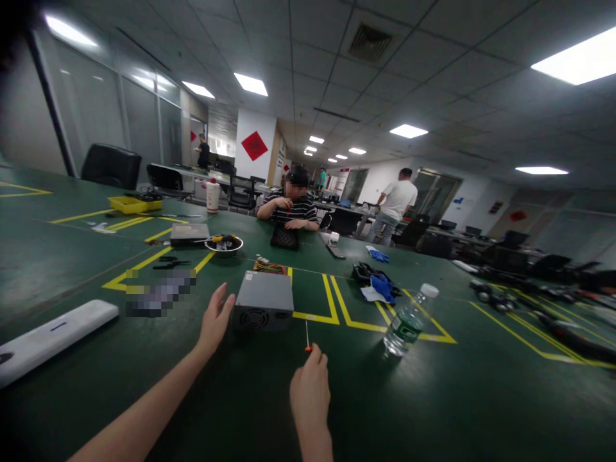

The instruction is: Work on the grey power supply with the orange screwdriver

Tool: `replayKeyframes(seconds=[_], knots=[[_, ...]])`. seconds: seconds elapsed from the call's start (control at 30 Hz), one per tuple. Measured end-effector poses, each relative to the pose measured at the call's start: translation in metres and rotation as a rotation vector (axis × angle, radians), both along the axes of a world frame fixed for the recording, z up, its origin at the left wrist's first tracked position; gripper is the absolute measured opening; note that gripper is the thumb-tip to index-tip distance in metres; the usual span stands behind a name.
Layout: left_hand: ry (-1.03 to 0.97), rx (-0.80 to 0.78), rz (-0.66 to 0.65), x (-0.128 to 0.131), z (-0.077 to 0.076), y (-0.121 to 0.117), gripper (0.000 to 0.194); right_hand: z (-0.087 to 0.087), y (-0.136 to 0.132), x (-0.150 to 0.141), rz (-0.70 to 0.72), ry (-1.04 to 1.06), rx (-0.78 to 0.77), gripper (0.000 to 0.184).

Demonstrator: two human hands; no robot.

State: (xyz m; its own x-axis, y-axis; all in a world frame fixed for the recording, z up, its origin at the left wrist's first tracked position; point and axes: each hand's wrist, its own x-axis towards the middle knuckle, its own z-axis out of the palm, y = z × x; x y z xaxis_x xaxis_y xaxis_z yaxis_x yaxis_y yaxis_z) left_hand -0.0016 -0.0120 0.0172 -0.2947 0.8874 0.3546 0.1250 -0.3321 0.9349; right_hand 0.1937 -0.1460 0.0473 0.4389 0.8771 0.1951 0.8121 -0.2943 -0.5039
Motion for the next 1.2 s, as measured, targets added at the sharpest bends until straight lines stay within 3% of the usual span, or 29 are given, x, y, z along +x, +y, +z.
replayKeyframes(seconds=[0.07, 0.17, 0.37, 0.53, 0.73, 1.2], knots=[[0.029, 0.001, 0.078, -0.002, 0.003, -0.002, 0.053, 0.005, -0.001, -0.004, 0.003, 0.007, -0.082, 0.042], [0.065, -0.018, 0.061, -0.001, 0.005, -0.003, 0.053, 0.009, -0.003, -0.007, 0.016, 0.063, -0.109, 0.041], [-0.007, -0.202, -0.091, 0.015, -0.005, 0.0, 0.068, 0.009, -0.007, -0.006, 0.039, 0.255, 0.146, 0.032], [-0.049, -0.152, -0.102, 0.023, -0.007, 0.003, 0.07, 0.011, -0.012, -0.003, 0.1, 0.34, 0.154, 0.022], [-0.097, -0.213, -0.152, 0.023, -0.008, 0.013, 0.079, 0.009, -0.011, 0.001, 0.169, 0.399, 0.164, 0.022], [-0.157, -0.181, -0.197, 0.025, -0.016, 0.016, 0.078, 0.006, -0.006, 0.004, 0.151, 0.486, 0.199, 0.025]])
